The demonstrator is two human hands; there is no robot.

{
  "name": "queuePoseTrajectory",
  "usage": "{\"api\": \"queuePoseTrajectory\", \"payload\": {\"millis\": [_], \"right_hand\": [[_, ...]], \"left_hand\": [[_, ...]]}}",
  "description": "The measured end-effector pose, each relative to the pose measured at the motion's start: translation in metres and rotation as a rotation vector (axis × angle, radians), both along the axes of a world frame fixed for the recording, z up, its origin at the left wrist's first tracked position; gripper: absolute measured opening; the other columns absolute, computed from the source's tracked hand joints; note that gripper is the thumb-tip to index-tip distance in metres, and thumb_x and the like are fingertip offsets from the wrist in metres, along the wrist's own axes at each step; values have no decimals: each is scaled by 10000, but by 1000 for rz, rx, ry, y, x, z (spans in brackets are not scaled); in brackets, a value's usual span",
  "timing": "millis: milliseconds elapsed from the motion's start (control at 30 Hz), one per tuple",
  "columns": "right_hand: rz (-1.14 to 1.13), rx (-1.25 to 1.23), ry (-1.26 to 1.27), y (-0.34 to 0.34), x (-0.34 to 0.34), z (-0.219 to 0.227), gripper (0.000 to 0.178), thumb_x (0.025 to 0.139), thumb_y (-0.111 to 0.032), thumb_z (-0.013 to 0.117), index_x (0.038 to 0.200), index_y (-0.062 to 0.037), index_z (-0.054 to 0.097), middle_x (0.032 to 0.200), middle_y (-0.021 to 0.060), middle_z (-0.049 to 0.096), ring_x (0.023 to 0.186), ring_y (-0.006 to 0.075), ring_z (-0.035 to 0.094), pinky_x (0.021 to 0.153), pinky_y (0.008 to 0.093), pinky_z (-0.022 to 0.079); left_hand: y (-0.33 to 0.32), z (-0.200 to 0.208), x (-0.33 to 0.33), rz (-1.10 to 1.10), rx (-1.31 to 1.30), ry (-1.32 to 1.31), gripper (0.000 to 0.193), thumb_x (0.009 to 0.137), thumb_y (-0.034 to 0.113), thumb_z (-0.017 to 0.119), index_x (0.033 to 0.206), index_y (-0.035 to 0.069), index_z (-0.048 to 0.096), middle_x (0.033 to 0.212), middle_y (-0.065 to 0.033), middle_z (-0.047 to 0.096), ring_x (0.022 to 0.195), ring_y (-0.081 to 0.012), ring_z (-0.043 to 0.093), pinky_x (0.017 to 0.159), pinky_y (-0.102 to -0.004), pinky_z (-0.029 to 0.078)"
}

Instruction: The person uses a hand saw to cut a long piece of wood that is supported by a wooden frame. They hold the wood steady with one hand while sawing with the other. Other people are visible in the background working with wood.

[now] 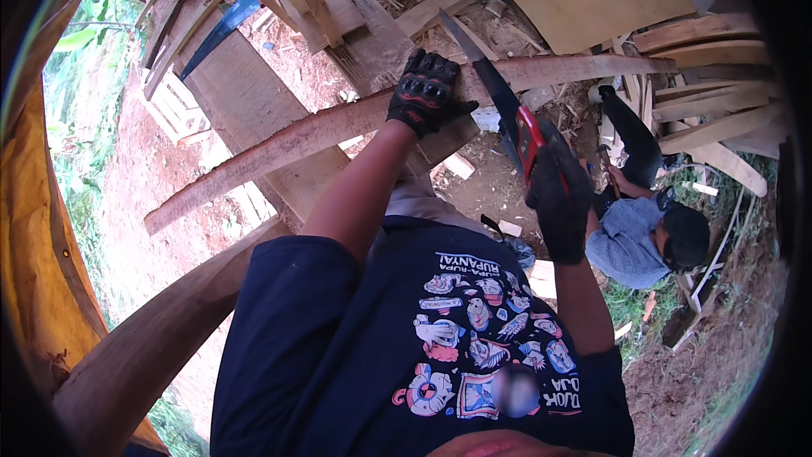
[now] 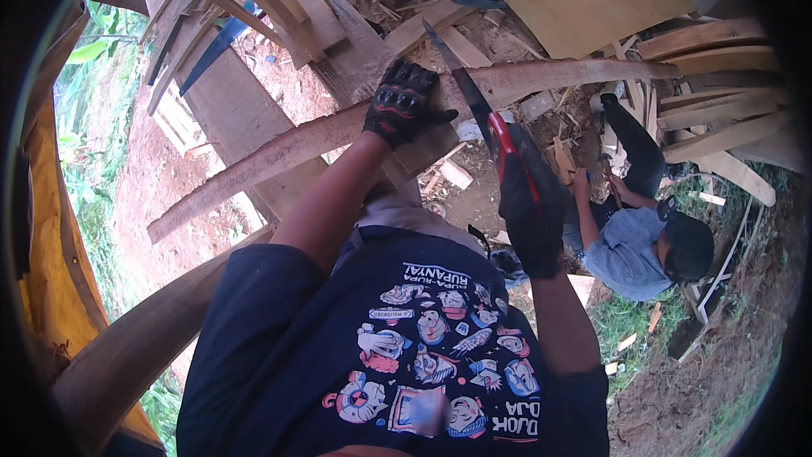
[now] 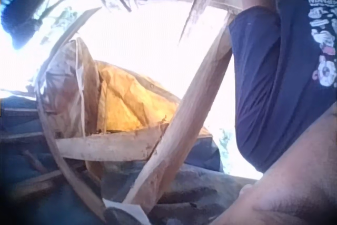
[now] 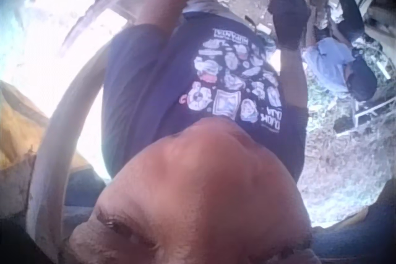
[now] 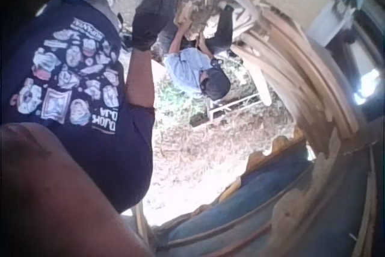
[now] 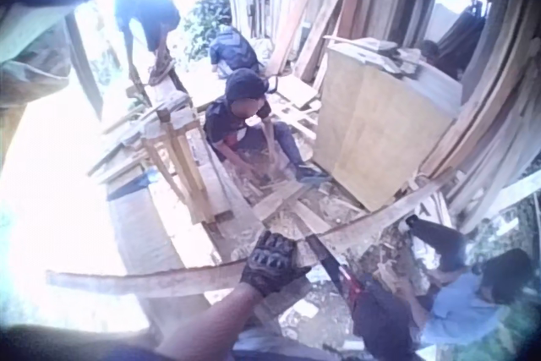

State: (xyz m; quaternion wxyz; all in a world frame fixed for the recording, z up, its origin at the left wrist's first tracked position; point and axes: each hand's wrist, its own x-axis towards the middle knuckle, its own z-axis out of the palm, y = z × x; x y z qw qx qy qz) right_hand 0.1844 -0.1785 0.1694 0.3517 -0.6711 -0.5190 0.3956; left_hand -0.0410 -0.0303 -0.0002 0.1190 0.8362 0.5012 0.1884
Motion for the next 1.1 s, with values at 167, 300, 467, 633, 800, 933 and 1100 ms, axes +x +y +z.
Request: {"api": "queuePoseTrajectory", "payload": {"millis": [167,300,467,633,800,933,1100], "right_hand": [[58,227,-75,48,-16,-50,415,1133,-169,634,1504,16,640,1335,261,760,1122,341,794,875,406,622],[202,491,-473,42,-9,-70,416,1118,-159,662,1501,-1,635,1329,250,768,1033,363,809,850,412,633],[234,286,-548,-3,12,-69,390,1086,-110,686,1466,-28,645,1315,219,755,1143,376,768,890,474,617],[260,107,-513,-71,35,-35,409,1066,-90,697,1466,-38,631,1342,211,730,1218,395,729,899,509,596],[230,208,-549,-110,42,-4,422,1069,-117,704,1482,-51,650,1333,192,757,1125,402,760,902,477,584],[116,157,-490,-117,20,34,283,1059,-114,714,1334,-51,694,1106,165,748,936,372,753,797,446,550],[176,239,-625,-113,19,70,84,1064,-84,691,1044,-10,725,789,107,704,686,274,722,602,410,515]], "left_hand": [[-1,5,0,-13,-45,11,803,887,721,741,1288,27,702,1322,-205,696,1351,-392,594,1296,-536,326],[-1,13,2,-11,-47,28,784,877,683,776,1308,31,708,1314,-219,703,1336,-394,615,1279,-527,362],[1,19,4,-12,-72,112,746,873,652,800,1295,42,720,1290,-217,713,1287,-384,641,1257,-519,392],[-4,11,3,-1,15,56,702,880,638,807,1259,53,727,1279,-209,717,1266,-385,649,1219,-511,424],[-3,16,3,-12,-18,102,695,890,647,795,1247,54,728,1272,-204,721,1270,-383,645,1196,-506,443],[-3,20,5,-17,-55,112,695,892,652,789,1247,57,727,1281,-198,718,1277,-379,638,1194,-500,442],[-1,1,1,-2,72,61,707,883,667,786,1244,62,731,1279,-200,718,1278,-377,637,1191,-496,443]]}}
